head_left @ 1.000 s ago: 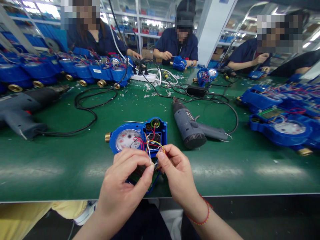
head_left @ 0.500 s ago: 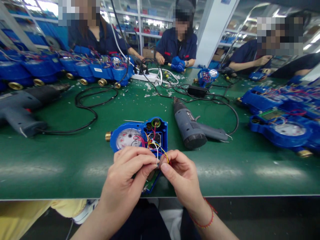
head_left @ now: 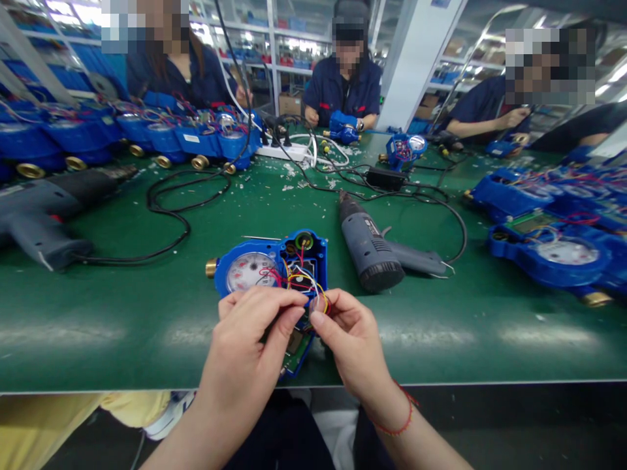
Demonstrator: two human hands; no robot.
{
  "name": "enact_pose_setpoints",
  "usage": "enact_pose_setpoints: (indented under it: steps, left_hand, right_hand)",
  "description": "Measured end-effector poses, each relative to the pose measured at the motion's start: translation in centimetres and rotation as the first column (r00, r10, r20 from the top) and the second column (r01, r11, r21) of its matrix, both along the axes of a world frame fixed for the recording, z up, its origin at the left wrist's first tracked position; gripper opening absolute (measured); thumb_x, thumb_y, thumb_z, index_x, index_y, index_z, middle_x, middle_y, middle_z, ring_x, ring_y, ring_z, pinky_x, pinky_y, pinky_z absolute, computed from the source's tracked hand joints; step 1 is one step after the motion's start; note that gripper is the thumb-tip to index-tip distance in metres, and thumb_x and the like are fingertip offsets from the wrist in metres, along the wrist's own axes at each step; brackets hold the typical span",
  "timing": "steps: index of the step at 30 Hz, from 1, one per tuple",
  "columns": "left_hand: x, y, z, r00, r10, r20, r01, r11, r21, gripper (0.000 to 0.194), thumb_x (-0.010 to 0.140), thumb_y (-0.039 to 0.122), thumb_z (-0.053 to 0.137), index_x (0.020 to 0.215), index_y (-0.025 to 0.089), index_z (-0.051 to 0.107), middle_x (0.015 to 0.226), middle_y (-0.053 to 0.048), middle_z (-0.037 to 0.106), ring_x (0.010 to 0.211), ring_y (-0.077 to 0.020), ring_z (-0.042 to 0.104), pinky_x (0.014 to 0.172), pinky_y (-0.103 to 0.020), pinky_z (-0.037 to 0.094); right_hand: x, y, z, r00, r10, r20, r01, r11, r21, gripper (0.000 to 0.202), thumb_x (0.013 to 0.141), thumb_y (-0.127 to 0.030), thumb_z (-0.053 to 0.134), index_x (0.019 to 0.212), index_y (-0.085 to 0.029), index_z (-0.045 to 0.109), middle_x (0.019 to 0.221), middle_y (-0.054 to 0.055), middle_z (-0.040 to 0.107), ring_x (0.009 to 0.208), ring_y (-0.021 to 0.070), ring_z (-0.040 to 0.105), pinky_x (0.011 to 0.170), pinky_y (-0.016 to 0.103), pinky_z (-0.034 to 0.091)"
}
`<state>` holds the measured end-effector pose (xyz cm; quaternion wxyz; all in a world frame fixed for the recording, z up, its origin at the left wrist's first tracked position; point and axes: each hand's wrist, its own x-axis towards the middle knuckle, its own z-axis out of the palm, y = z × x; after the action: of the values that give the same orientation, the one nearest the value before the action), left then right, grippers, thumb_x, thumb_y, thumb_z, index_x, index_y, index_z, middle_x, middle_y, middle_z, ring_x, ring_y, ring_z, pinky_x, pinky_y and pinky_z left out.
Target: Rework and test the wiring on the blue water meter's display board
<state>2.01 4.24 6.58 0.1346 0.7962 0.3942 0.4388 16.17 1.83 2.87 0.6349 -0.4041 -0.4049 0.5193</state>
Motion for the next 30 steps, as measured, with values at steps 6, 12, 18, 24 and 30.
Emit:
enact_pose_setpoints:
  steps: [6,12,18,24,30]
  left_hand:
    - [0.69,0.28,0.44,1.0,-0.008,0.016,0.009,0.997,-0.077,0.013,0.086,0.016,0.062,0.081,0.026,0.069,0.081,0.007,0.073,0.077,-0.0182,0.067,0.074,-0.036,0.037]
    - [0.75,0.51,0.67,0.998,-0.017,0.061,0.031,0.973,-0.23,0.01,0.083,0.02,0.064,0.076,0.027,0.068,0.076,0.009,0.07,0.076,-0.0174,0.064,0.075,-0.035,0.036]
    - [0.79,0.4,0.76,1.0,-0.016,0.02,0.021,0.953,-0.303,0.014,0.087,0.024,0.058,0.074,0.024,0.063,0.074,0.006,0.065,0.075,-0.0183,0.059,0.075,-0.035,0.036]
    - [0.92,0.35,0.89,1.0,0.003,0.015,0.002,0.956,-0.293,0.016,0.087,0.025,0.054,0.073,0.023,0.061,0.073,0.004,0.064,0.073,-0.0189,0.059,0.073,-0.034,0.037]
    - [0.87,0.38,0.69,1.0,-0.017,0.016,0.021,0.956,-0.292,0.014,0.088,0.024,0.055,0.077,0.024,0.062,0.076,0.005,0.066,0.075,-0.018,0.06,0.073,-0.033,0.038]
  right_hand:
    - [0.13,0.2,-0.23,0.993,0.085,-0.086,-0.086,0.996,-0.007,0.019,0.081,-0.031,0.073,0.076,-0.016,0.062,0.068,-0.003,0.054,0.062,0.0077,0.044,0.063,0.02,0.041]
    - [0.07,0.21,-0.33,0.996,0.064,-0.066,-0.064,0.998,0.002,0.019,0.083,-0.029,0.071,0.076,-0.016,0.06,0.068,-0.003,0.055,0.061,0.0072,0.046,0.061,0.019,0.042]
    - [-0.15,0.11,-0.59,0.99,0.058,-0.131,-0.058,0.998,0.008,0.016,0.085,-0.027,0.071,0.078,-0.017,0.06,0.071,-0.004,0.056,0.064,0.0061,0.049,0.062,0.015,0.043]
    - [-0.18,0.15,-0.47,0.971,0.074,-0.229,-0.083,0.996,-0.027,0.019,0.084,-0.03,0.073,0.078,-0.017,0.06,0.071,-0.004,0.057,0.064,0.0055,0.05,0.062,0.014,0.044]
    - [0.18,-0.07,-0.07,0.987,0.057,-0.152,-0.059,0.998,-0.01,0.02,0.083,-0.035,0.072,0.082,-0.018,0.062,0.073,-0.002,0.061,0.065,0.0072,0.054,0.063,0.017,0.046]
